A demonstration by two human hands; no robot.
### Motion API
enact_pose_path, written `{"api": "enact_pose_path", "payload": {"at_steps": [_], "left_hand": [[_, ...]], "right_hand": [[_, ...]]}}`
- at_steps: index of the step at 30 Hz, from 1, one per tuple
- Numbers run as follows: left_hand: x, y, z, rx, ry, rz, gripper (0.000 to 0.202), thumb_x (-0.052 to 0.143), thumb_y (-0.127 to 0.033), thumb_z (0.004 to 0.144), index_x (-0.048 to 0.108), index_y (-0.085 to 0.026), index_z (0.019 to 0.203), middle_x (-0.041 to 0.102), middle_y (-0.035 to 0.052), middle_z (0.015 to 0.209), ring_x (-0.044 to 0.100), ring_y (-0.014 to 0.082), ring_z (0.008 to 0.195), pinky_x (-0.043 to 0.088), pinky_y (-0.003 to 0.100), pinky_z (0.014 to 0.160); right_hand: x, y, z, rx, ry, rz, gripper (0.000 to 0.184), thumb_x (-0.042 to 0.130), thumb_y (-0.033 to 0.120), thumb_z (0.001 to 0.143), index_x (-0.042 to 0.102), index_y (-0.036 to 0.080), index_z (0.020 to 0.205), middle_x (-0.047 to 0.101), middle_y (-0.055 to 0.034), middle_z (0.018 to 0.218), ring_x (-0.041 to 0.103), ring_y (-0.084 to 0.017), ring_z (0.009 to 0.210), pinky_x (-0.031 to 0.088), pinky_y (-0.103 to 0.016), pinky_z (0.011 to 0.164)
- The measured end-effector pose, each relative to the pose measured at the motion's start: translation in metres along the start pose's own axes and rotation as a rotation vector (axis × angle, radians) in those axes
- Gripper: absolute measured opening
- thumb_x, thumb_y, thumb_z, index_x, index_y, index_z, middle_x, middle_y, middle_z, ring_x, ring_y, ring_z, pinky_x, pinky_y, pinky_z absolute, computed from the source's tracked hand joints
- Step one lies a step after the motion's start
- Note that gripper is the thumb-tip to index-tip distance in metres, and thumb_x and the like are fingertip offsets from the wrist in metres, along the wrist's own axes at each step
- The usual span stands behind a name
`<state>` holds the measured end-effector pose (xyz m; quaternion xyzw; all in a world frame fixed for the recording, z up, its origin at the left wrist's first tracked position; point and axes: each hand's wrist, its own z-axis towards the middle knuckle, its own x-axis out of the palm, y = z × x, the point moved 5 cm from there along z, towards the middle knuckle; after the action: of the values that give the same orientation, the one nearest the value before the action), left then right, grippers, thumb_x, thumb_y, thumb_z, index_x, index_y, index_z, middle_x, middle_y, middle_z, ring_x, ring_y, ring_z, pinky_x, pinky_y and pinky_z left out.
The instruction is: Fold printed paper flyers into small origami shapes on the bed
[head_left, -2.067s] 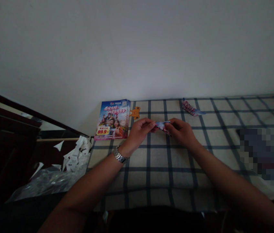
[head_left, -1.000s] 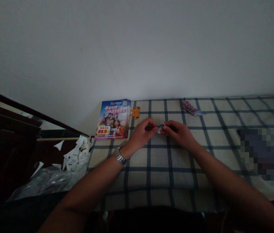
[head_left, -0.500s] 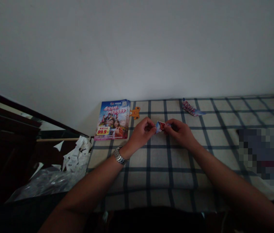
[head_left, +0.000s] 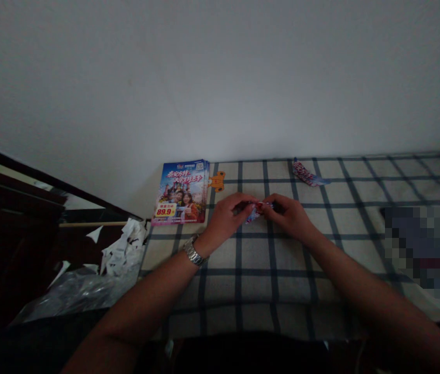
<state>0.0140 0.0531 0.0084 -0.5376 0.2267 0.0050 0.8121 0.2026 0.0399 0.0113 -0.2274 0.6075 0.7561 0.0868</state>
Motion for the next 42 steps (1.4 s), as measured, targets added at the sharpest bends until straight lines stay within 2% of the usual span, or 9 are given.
{"api": "enact_pose_path", "payload": {"at_steps": [4, 8, 12, 24, 34, 42], "left_hand": [[-0.002, 0.000, 0.001, -0.022, -0.009, -0.033, 0.015, 0.065, -0.032, 0.101, 0.074, -0.024, 0.110, 0.077, 0.0036, 0.106, 0.074, 0.0173, 0.096, 0.060, 0.031, 0.088], [-0.007, 0.002, 0.004, -0.028, -0.072, -0.065, 0.016, 0.066, -0.033, 0.100, 0.073, -0.023, 0.110, 0.077, 0.0033, 0.104, 0.074, 0.0168, 0.095, 0.060, 0.031, 0.088], [-0.009, 0.005, 0.005, -0.028, -0.101, -0.061, 0.018, 0.067, -0.036, 0.100, 0.074, -0.023, 0.110, 0.077, 0.0033, 0.104, 0.074, 0.0166, 0.095, 0.060, 0.029, 0.086], [-0.006, 0.001, 0.003, -0.035, -0.052, -0.068, 0.021, 0.063, -0.038, 0.102, 0.073, -0.023, 0.113, 0.076, 0.0040, 0.108, 0.073, 0.0176, 0.098, 0.060, 0.032, 0.090], [-0.004, 0.000, 0.003, -0.040, -0.019, -0.080, 0.020, 0.062, -0.035, 0.103, 0.073, -0.022, 0.115, 0.076, 0.0046, 0.111, 0.073, 0.0180, 0.102, 0.059, 0.032, 0.094], [-0.006, 0.000, 0.005, -0.047, -0.057, -0.094, 0.018, 0.064, -0.034, 0.101, 0.073, -0.022, 0.111, 0.077, 0.0044, 0.109, 0.073, 0.0184, 0.100, 0.060, 0.034, 0.093]], "right_hand": [[0.001, -0.002, 0.000, 0.024, 0.000, 0.078, 0.031, 0.067, 0.051, 0.094, 0.073, 0.021, 0.097, 0.073, -0.0032, 0.080, 0.064, -0.018, 0.070, 0.049, -0.030, 0.062], [-0.001, -0.004, 0.002, 0.062, -0.024, 0.228, 0.034, 0.071, 0.053, 0.092, 0.074, 0.022, 0.106, 0.077, -0.0047, 0.088, 0.071, -0.021, 0.078, 0.057, -0.033, 0.072], [-0.004, -0.007, 0.004, 0.070, -0.071, 0.299, 0.037, 0.069, 0.057, 0.093, 0.074, 0.022, 0.106, 0.077, -0.0048, 0.085, 0.073, -0.021, 0.076, 0.061, -0.036, 0.074], [-0.004, -0.017, 0.002, 0.117, -0.100, 0.355, 0.038, 0.071, 0.060, 0.091, 0.073, 0.023, 0.100, 0.078, -0.0062, 0.089, 0.075, -0.023, 0.080, 0.064, -0.040, 0.079], [-0.005, -0.016, 0.003, 0.127, -0.104, 0.380, 0.037, 0.074, 0.059, 0.090, 0.071, 0.022, 0.089, 0.076, -0.0047, 0.080, 0.073, -0.021, 0.074, 0.063, -0.037, 0.074], [-0.003, -0.016, 0.004, 0.157, -0.083, 0.388, 0.042, 0.073, 0.064, 0.088, 0.072, 0.023, 0.095, 0.078, -0.0054, 0.085, 0.075, -0.022, 0.076, 0.065, -0.039, 0.077]]}}
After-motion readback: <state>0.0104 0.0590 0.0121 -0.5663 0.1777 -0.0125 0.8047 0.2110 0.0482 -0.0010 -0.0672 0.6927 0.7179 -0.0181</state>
